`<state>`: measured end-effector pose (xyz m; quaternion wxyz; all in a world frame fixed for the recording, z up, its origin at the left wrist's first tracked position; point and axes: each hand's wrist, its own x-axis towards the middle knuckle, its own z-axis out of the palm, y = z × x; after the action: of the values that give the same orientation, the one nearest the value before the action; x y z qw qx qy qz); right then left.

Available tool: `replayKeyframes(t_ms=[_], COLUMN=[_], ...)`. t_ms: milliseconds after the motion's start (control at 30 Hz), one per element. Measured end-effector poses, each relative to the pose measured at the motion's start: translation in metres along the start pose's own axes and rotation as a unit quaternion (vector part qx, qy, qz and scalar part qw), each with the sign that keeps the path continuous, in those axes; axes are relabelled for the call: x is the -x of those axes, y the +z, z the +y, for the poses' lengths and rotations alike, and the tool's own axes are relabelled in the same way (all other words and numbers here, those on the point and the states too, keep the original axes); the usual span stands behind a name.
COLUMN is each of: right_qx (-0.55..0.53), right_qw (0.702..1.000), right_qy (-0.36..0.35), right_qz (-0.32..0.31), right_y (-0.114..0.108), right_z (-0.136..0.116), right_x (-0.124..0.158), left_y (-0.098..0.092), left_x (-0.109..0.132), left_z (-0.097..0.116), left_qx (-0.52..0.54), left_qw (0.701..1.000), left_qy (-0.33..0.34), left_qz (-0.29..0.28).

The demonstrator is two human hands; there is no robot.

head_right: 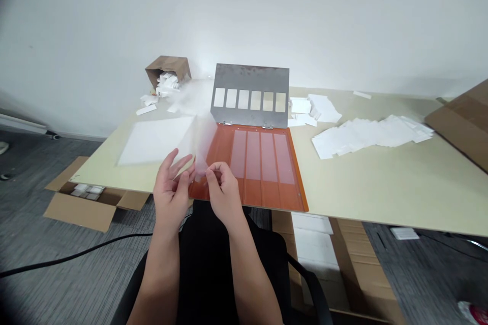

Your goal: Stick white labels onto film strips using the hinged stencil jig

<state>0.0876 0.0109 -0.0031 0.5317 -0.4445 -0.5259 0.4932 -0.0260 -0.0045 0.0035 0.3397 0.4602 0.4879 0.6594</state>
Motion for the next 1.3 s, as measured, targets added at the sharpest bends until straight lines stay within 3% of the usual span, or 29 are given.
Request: replayKeyframes(t_ms=[133, 367, 600, 933, 1067, 1300], right_qx=[-0.005, -0.052, 0.001, 0.052, 0.113, 0.218], right_qw=[1.000, 0.998, 1.000, 0.997, 0.989, 0.968], right_qy=[0.007, 0.018, 0.009, 0.007, 0.004, 0.026], right_qz=[-0.005, -0.009, 0.014, 0.048, 0.097, 0.122], right_y=[0.000, 0.002, 0.001, 0.001, -0.005, -0.012], right_z=[0.000, -0.003, -0.002, -0.004, -0.003, -0.001], right_x=[-0.001, -0.002, -0.002, 0.000, 0.000, 0.006], left_y=[-0.003, -0.009, -0.006, -0.003, -0.004, -0.007], left_x=[-0.001, 0.000, -0.001, 0.000, -0.002, -0.006], left_z=[-0.002, -0.001, -0.005, -0.003, -0.003, -0.006], left_qx=[-0.021, -0.071, -0.064, -0.036, -0.047, -0.073], left_qw=[1.000, 0.992, 0.998, 0.999, 0.999, 0.996], left_qy=[0.005, 0.013, 0.001, -0.006, -0.006, 0.002], left_qz=[-0.013, -0.104, -0.028, 0.009, 0.025, 0.052])
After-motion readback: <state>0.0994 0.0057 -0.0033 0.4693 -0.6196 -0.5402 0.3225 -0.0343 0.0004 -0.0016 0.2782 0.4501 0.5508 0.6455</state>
